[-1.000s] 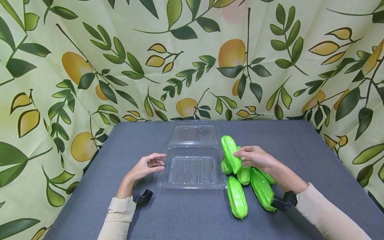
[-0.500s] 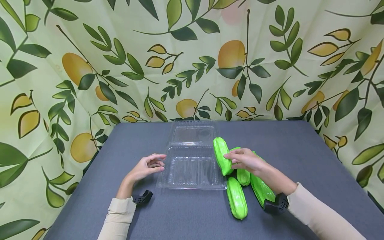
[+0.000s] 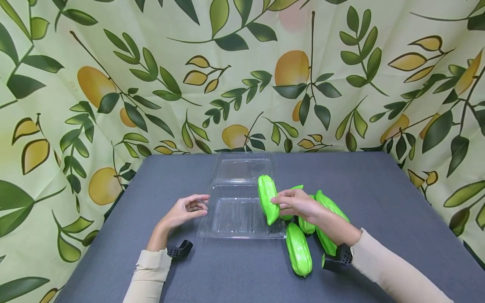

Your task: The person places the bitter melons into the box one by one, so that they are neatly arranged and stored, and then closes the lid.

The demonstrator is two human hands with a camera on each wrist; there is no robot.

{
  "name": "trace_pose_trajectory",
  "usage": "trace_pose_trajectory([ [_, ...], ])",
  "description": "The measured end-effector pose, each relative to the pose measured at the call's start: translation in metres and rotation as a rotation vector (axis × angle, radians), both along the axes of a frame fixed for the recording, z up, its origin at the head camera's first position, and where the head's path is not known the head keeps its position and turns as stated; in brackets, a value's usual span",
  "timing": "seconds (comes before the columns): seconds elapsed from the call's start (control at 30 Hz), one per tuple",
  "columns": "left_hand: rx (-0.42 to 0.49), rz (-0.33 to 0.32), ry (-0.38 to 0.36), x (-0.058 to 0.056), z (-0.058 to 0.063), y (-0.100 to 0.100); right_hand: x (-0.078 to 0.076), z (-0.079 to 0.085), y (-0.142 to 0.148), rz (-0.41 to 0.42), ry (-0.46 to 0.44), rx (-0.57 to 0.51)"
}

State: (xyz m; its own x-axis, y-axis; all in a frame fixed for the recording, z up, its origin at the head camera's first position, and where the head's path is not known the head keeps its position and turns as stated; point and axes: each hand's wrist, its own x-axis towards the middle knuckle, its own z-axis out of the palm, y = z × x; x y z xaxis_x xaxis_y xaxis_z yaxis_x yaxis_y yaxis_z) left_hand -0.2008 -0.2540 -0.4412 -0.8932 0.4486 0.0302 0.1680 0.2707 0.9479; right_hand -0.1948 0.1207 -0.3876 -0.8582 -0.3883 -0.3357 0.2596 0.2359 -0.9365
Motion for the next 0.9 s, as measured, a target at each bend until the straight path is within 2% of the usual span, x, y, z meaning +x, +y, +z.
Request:
trace_pose_trajectory([
  [0.33, 0.076, -0.073, 0.053, -0.003, -0.005, -0.002, -0.001, -0.009, -0.025, 0.022, -0.039, -0.043],
  [0.67, 0.138, -0.091, 0.113, -0.006, -0.017, -0.002, -0.002, -0.017, -0.048, 0.047, -0.071, -0.096],
  [0.9, 0.155, -0.090, 0.111, -0.006, -0.019, -0.002, -0.005, -0.024, -0.061, 0.053, -0.111, -0.113],
])
